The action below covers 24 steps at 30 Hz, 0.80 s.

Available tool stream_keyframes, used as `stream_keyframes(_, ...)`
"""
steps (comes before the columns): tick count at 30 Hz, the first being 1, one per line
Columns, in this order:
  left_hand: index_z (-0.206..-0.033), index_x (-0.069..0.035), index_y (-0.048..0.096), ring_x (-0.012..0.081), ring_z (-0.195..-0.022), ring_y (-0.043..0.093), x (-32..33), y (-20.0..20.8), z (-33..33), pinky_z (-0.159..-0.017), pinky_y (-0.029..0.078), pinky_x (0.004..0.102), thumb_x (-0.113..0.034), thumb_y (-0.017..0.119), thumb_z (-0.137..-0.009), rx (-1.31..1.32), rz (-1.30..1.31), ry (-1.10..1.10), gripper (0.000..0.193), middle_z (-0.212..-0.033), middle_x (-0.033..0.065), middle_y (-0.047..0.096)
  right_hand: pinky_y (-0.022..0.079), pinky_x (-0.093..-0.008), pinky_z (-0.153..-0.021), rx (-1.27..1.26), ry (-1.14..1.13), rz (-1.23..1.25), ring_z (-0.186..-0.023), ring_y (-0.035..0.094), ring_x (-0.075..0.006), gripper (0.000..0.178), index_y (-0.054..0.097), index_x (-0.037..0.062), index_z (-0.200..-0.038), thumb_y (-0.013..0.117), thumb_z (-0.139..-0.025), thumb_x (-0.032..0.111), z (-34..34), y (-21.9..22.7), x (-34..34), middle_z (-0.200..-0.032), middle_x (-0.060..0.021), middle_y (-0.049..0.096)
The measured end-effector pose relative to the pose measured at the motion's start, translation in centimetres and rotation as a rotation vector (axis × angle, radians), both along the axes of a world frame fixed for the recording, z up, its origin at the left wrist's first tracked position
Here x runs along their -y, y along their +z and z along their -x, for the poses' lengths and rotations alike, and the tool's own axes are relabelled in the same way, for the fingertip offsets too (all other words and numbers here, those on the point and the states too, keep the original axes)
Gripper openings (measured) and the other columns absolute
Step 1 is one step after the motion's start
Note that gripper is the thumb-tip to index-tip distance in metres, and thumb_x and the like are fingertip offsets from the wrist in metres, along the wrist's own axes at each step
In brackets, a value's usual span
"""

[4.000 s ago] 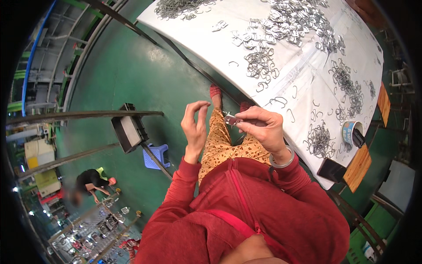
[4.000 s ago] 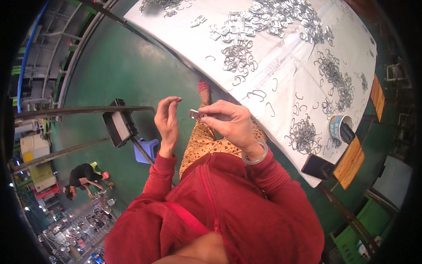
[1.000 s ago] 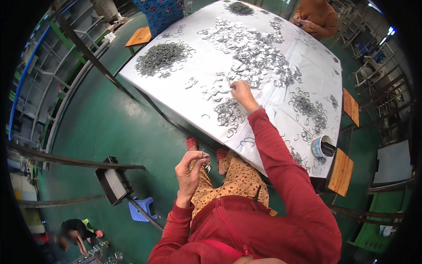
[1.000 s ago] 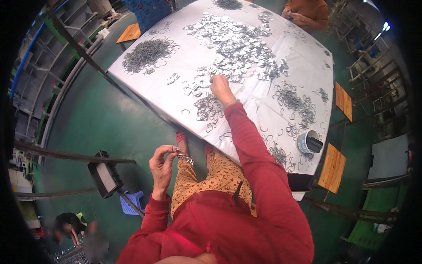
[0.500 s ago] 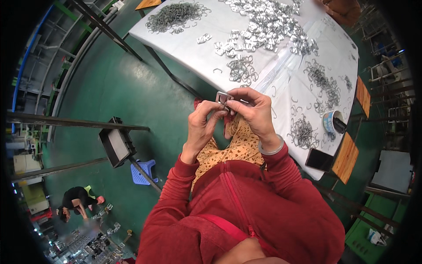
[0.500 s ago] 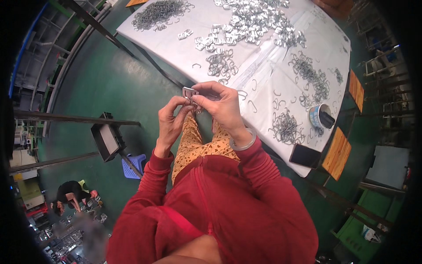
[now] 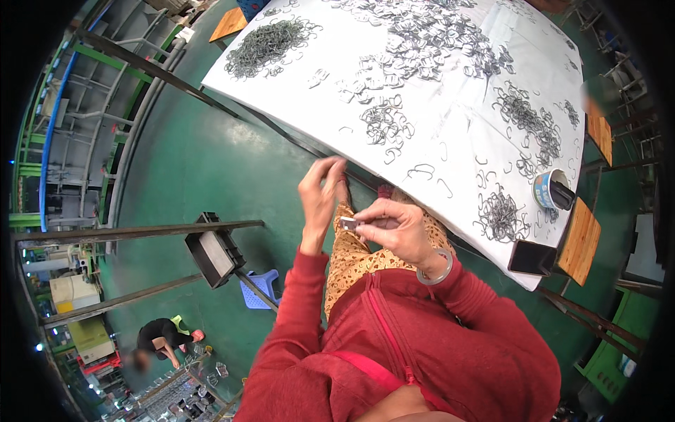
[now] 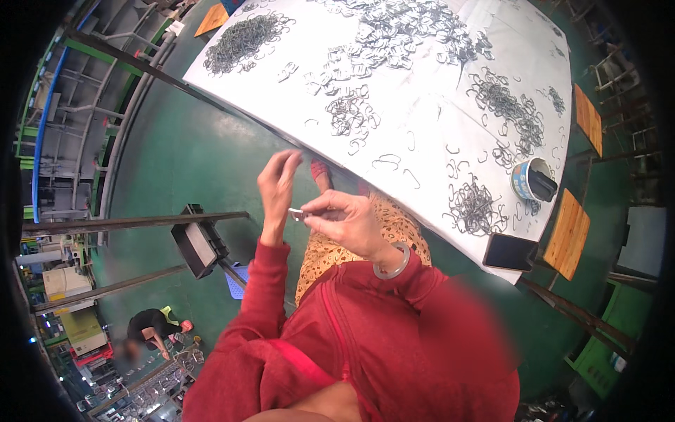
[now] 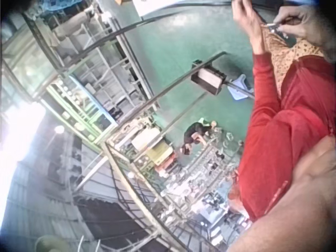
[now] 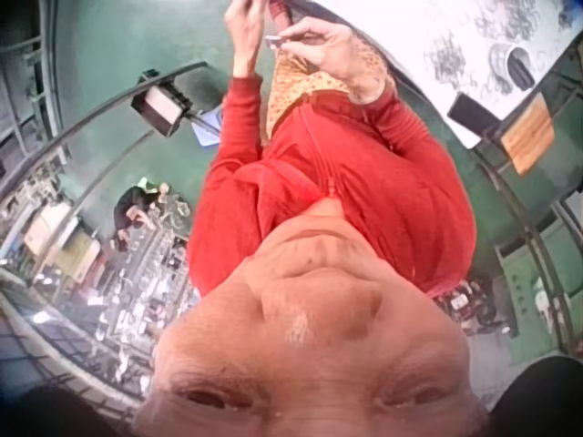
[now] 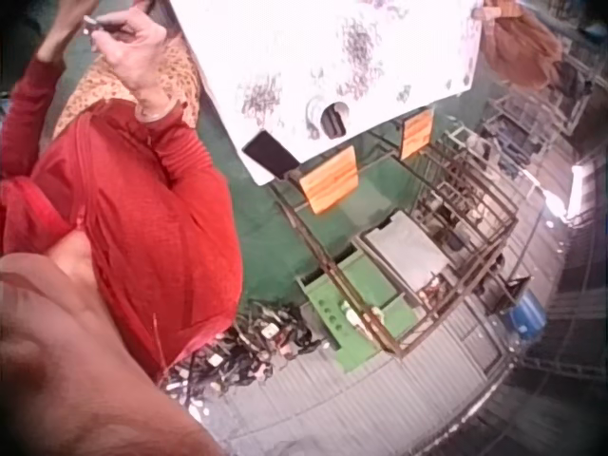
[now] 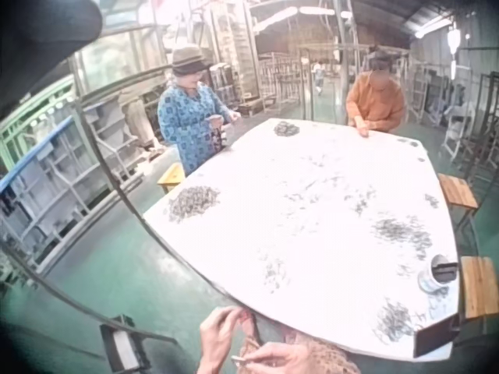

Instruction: The person picks up small metal pieces from a table and uses pliers to bend or attach them. They repeatedly handle individual pieces, occasionally placing them on a wooden board or back on the table.

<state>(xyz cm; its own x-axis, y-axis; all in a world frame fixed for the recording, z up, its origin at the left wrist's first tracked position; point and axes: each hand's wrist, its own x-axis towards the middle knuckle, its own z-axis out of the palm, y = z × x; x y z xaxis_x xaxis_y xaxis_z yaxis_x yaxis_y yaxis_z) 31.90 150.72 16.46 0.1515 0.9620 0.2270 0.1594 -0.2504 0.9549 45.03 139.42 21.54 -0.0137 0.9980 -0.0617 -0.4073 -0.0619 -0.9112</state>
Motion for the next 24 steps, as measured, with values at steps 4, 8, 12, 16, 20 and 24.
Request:
stream_keyframes(4,-0.085,-0.004,0.068,0.0255,-0.069,0.056,-7.0,-0.3,-6.9,-0.063,0.044,0.0348,-0.015,0.066,-0.079,-0.301,-0.293,-0.146,0.013,-0.075,0.0112,0.061,0.050,-0.0183,-0.065,0.022,0.070,-0.013,-0.076,0.061,-0.0068,0.016,0.064,-0.0024,-0.095,0.063,-0.079,-0.005,-0.3,0.3,0.3,-0.084,-0.0032,0.064)
stream_keyframes(8,-0.081,-0.007,0.066,0.0311,-0.080,0.057,-12.0,-3.4,-11.4,-0.069,0.047,0.0398,-0.014,0.059,-0.080,-0.622,-0.475,-0.279,0.010,-0.081,0.0137,0.056,0.049,-0.0185,-0.063,0.042,0.091,-0.020,-0.075,0.061,-0.0065,0.014,0.066,-0.0018,-0.093,0.064,-0.079,-0.003,-0.9,0.2,0.4,-0.083,-0.0024,0.064)
stream_keyframes(12,-0.082,-0.003,0.056,0.0321,-0.086,0.056,-12.9,-4.2,-12.4,-0.069,0.051,0.0406,-0.006,0.050,-0.078,-0.862,-0.547,-0.368,0.008,-0.087,0.0142,0.053,0.049,-0.0171,-0.060,0.100,0.046,-0.060,-0.075,0.061,-0.0070,0.015,0.066,-0.0011,-0.093,0.066,-0.079,-0.002,-1.2,-0.4,0.2,-0.084,-0.0030,0.065)
stream_keyframes(16,-0.093,0.000,0.046,0.0322,-0.088,0.055,-12.5,-3.2,-12.2,-0.067,0.051,0.0406,0.001,0.049,-0.075,-0.824,-0.599,-0.357,0.018,-0.089,0.0159,0.052,0.051,-0.0188,-0.061,0.101,0.020,0.012,-0.075,0.063,-0.0091,0.014,0.065,-0.0027,-0.090,0.065,-0.077,-0.006,-1.3,0.1,0.2,-0.084,-0.0062,0.064)
stream_keyframes(20,-0.098,-0.001,0.045,0.0331,-0.088,0.054,-11.7,-2.1,-10.8,-0.070,0.049,0.0393,0.000,0.049,-0.078,-0.701,-0.543,-0.310,0.020,-0.089,0.0170,0.050,0.051,-0.0198,-0.064,0.049,-0.031,-0.045,-0.069,0.062,-0.0097,0.014,0.065,-0.0032,-0.090,0.064,-0.077,-0.008,-0.8,-0.1,0.1,-0.084,-0.0071,0.064)
stream_keyframes(24,-0.099,0.002,0.049,0.0298,-0.091,0.053,-12.3,-3.6,-7.5,-0.072,0.047,0.0374,-0.002,0.047,-0.081,-0.459,-0.603,-0.275,0.019,-0.092,0.0172,0.053,0.045,-0.0174,-0.052,0.143,-0.016,-0.012,-0.067,0.062,-0.0085,0.013,0.066,-0.0017,-0.090,0.065,-0.077,-0.005,-0.4,0.7,-0.2,-0.080,-0.0054,0.065)
